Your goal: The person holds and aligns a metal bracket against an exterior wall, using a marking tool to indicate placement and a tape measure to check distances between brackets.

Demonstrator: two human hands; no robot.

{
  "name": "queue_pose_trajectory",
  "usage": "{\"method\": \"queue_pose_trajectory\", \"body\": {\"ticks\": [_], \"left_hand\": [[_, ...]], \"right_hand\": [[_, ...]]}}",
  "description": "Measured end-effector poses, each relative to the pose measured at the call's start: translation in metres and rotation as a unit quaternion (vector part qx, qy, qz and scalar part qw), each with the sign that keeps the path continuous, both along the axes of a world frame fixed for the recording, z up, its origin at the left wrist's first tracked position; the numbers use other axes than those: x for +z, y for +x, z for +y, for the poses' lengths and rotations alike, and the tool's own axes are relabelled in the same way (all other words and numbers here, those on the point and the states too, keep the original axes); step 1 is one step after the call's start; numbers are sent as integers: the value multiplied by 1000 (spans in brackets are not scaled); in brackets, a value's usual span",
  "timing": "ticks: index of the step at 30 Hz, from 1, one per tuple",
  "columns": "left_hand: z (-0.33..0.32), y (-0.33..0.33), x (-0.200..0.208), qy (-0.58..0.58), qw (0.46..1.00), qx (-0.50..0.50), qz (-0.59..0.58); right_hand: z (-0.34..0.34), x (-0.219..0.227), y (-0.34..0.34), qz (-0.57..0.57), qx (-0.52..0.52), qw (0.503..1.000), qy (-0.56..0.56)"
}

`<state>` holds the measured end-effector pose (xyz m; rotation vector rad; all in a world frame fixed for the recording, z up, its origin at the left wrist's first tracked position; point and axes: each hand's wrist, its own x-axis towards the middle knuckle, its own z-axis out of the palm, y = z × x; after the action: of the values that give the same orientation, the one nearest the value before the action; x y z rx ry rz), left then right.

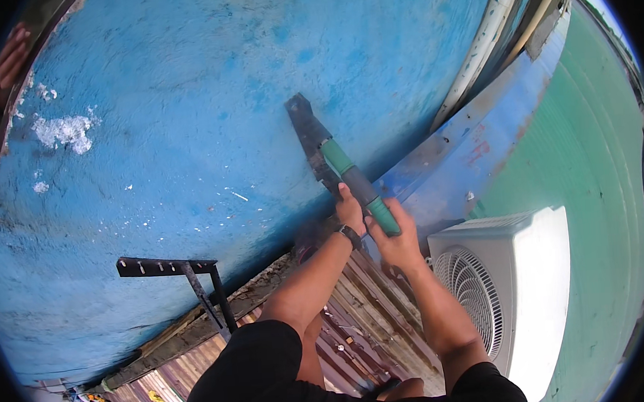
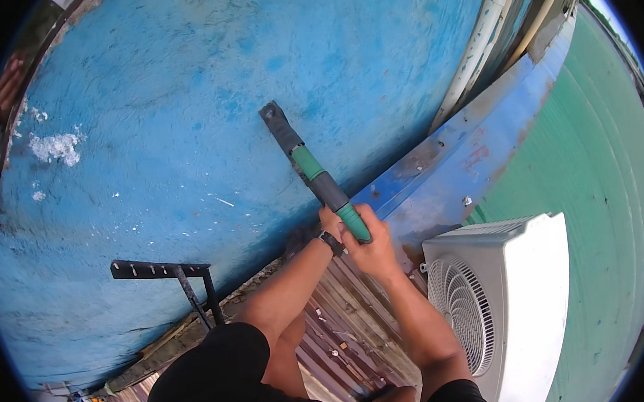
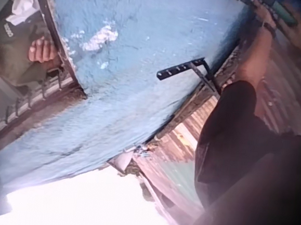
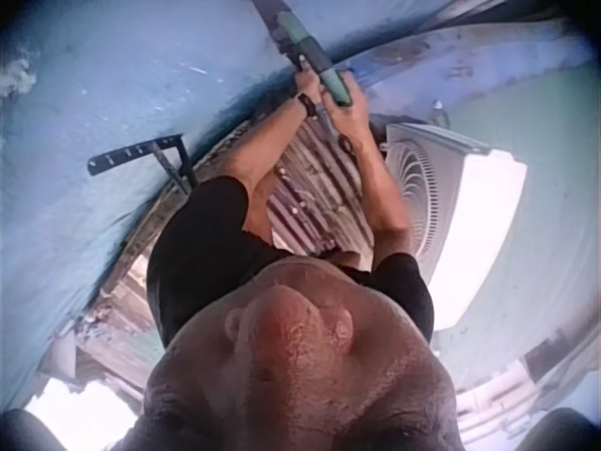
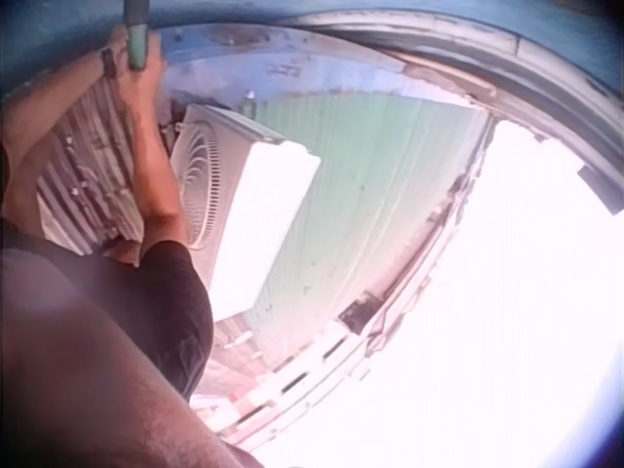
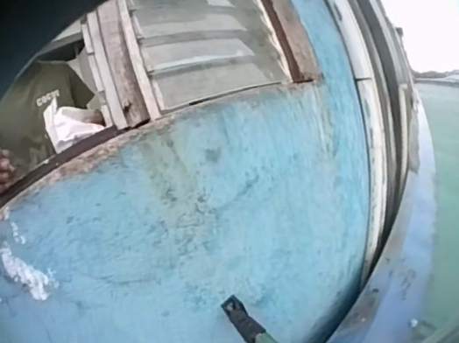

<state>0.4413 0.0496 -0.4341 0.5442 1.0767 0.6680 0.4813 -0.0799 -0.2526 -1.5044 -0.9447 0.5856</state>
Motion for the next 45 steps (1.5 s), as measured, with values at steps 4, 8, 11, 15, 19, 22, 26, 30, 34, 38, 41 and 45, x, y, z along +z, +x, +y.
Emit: {"method": "queue_pose_trajectory", "body": {"ticks": [4, 8, 11, 15, 19, 22, 26, 30, 34, 38, 41, 45], "left_hand": [[0, -1, -7, 6, 1000, 5, -8], [8, -5, -17, -19, 1000, 5, -22], [12, -6, -19, -93, 990, -9, -106], [-3, 5, 0, -86, 994, -6, -72], [14, -16, -16, -112, 989, 4, -93], [18, -19, -20, -122, 990, 9, -74], [6, 0, 4, -52, 993, -53, -88], [-4, -16, 30, -41, 990, -74, -110], [-3, -10, 36, -23, 990, -73, -121], [-3, -4, 41, -19, 988, -79, -131], [-3, -5, 46, -17, 987, -81, -137], [-8, -8, 55, -19, 984, -91, -152]], "right_hand": [[1, -1, 0, -7, -6, 1000, 5], [8, -5, -4, -30, -14, 999, 18], [10, -10, -10, -47, -25, 998, 34], [4, -18, -8, -45, -48, 996, 55], [11, -9, -18, -35, -40, 998, 44], [15, -10, -22, -40, -37, 997, 47], [21, -12, -15, -1, -41, 998, 43], [55, -35, -36, -92, -102, 988, 75], [46, -4, -19, 5, -58, 998, 16], [43, 9, -13, 22, -51, 998, 9], [41, 3, -14, -12, -57, 998, 25], [38, 2, -18, -25, -68, 996, 49]]}}
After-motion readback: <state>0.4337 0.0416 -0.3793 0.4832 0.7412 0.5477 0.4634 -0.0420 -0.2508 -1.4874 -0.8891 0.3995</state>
